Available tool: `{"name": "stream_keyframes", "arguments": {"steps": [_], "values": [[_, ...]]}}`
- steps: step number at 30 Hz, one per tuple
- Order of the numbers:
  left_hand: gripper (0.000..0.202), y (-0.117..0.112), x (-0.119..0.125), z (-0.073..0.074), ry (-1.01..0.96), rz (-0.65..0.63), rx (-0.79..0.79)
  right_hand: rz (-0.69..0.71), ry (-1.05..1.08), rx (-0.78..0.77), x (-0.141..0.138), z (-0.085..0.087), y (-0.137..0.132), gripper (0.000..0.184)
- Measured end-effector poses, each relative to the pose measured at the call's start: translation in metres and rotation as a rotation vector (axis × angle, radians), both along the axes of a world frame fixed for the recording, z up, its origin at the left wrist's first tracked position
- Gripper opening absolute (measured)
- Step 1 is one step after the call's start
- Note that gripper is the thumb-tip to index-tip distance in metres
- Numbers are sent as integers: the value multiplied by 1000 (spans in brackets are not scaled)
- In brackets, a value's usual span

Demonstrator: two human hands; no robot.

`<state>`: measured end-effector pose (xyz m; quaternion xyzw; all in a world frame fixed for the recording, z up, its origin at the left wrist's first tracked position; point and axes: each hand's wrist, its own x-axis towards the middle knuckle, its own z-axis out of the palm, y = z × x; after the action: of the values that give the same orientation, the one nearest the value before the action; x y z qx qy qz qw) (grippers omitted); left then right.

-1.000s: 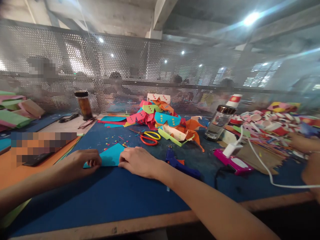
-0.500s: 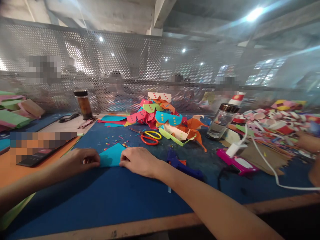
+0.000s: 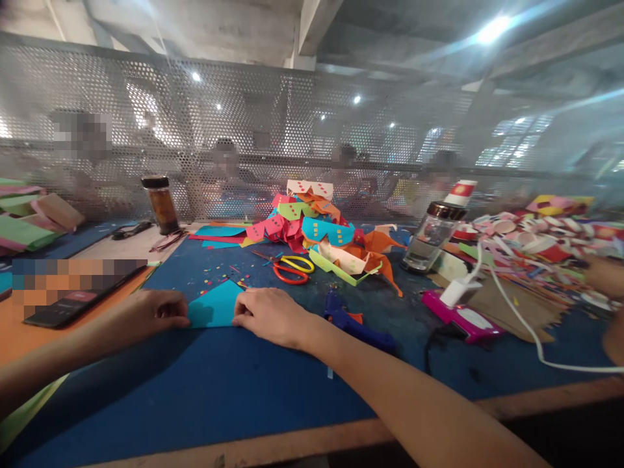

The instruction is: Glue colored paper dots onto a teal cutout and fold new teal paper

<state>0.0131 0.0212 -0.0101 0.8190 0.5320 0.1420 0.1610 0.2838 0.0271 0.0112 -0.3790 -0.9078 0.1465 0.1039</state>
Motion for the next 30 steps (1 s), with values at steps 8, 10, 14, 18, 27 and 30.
{"name": "stream_keyframes", "arguments": {"steps": [8,10,14,18,27,30], "values": [[18,4,-5,0,6,-3,-29,-19,-12,-26,0,2,-1,10],[19,6,-7,-1,12,-7,-20,-23,-19,-32,-1,3,-1,10],[20,8,-9,0,29,-2,-46,-23,-18,-32,-1,3,-1,10],[24,7,-7,4,49,44,-129,-41,-10,-39,0,2,0,9],[27,14,-15,0,63,68,-187,-46,1,-73,2,3,2,9],[27,13,-13,4,81,69,-190,-39,3,-79,2,3,2,9]]}}
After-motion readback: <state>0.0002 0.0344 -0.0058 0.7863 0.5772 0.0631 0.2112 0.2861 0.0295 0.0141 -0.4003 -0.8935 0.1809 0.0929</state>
